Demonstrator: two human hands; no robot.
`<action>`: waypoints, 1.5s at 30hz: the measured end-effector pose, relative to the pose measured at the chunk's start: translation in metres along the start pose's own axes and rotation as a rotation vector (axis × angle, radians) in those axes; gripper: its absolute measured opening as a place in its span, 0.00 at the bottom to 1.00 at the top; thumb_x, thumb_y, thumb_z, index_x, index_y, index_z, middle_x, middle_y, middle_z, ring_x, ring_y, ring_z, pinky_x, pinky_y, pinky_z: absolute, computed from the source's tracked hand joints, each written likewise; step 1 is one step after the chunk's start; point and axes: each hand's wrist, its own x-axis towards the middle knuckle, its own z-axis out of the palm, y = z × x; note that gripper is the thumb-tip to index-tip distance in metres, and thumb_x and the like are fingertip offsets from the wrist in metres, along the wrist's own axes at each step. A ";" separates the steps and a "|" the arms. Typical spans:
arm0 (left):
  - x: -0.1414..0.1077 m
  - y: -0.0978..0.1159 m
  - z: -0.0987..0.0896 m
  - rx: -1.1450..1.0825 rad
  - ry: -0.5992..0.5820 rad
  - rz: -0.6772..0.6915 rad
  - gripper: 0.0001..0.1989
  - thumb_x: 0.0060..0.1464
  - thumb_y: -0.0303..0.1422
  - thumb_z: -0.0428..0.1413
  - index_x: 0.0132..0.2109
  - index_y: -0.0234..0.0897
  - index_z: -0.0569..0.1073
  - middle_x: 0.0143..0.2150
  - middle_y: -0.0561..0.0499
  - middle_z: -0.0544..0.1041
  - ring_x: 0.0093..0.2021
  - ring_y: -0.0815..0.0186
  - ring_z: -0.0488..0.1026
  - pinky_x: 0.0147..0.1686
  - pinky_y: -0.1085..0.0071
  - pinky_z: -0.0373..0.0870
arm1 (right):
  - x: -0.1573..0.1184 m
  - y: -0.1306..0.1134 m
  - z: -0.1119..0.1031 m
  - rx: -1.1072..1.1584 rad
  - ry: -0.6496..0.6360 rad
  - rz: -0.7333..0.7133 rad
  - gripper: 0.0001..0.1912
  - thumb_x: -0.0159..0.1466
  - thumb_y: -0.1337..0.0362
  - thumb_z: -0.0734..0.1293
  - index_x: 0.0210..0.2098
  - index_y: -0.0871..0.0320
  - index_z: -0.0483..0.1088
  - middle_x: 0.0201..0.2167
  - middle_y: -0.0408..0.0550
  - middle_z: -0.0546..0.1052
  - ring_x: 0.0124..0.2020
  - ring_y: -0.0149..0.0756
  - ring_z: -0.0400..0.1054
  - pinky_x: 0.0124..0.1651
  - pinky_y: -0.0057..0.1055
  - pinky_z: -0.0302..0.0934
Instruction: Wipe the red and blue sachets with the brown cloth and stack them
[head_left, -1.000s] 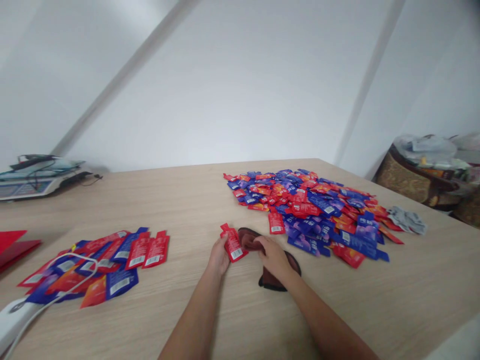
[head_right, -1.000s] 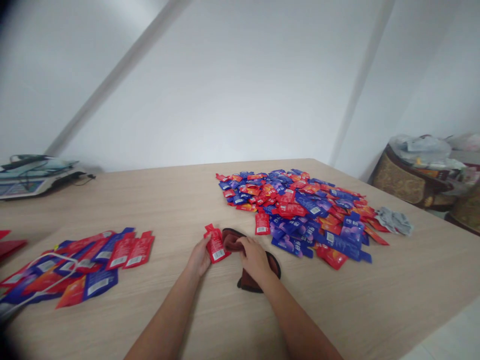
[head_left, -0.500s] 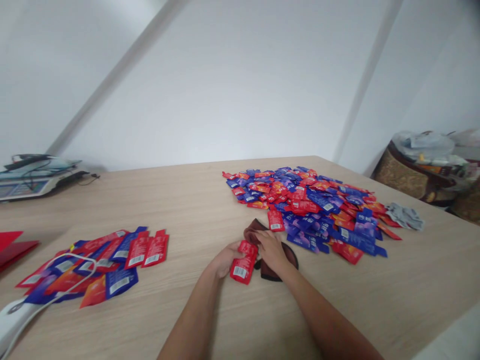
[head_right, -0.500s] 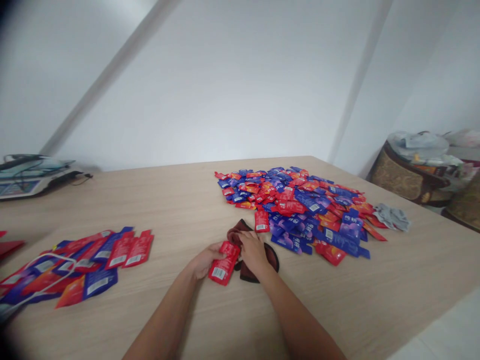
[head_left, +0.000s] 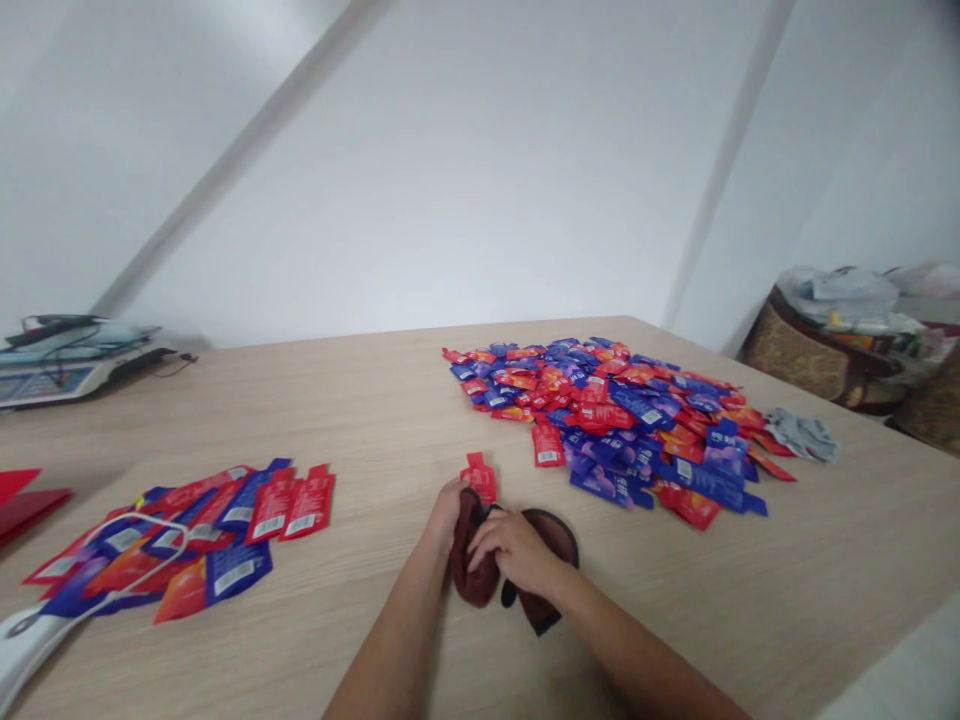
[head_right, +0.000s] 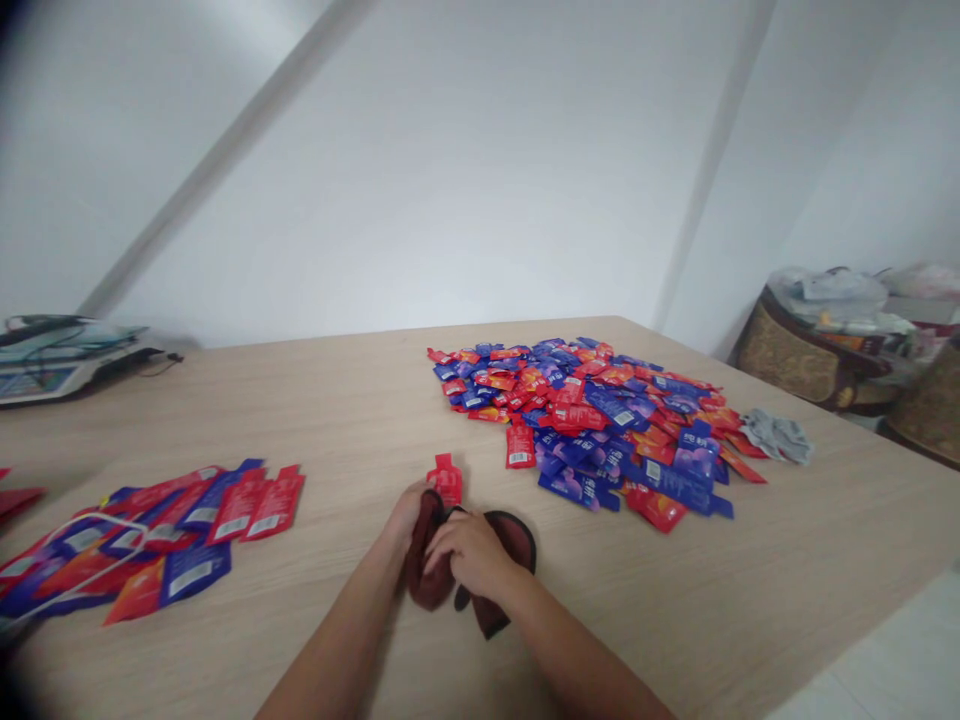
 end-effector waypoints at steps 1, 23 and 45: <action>0.002 0.003 -0.002 0.024 0.041 0.047 0.04 0.47 0.27 0.56 0.26 0.33 0.71 0.23 0.51 0.73 0.29 0.64 0.71 0.36 0.68 0.68 | 0.000 0.002 0.001 0.061 -0.039 -0.006 0.23 0.45 0.77 0.54 0.23 0.53 0.78 0.29 0.42 0.79 0.36 0.35 0.70 0.48 0.34 0.59; -0.042 0.077 -0.101 1.744 0.498 0.477 0.25 0.56 0.36 0.46 0.60 0.43 0.63 0.66 0.44 0.56 0.67 0.48 0.41 0.59 0.41 0.25 | -0.017 0.061 -0.077 0.488 1.097 0.211 0.17 0.44 0.70 0.60 0.31 0.57 0.76 0.32 0.44 0.79 0.37 0.38 0.71 0.41 0.33 0.63; 0.022 -0.017 0.069 0.940 -0.183 0.639 0.28 0.47 0.37 0.58 0.57 0.36 0.66 0.65 0.36 0.56 0.67 0.52 0.41 0.63 0.55 0.26 | -0.024 0.084 -0.097 0.752 1.421 0.139 0.16 0.44 0.72 0.62 0.33 0.58 0.73 0.31 0.41 0.76 0.30 0.32 0.70 0.31 0.25 0.62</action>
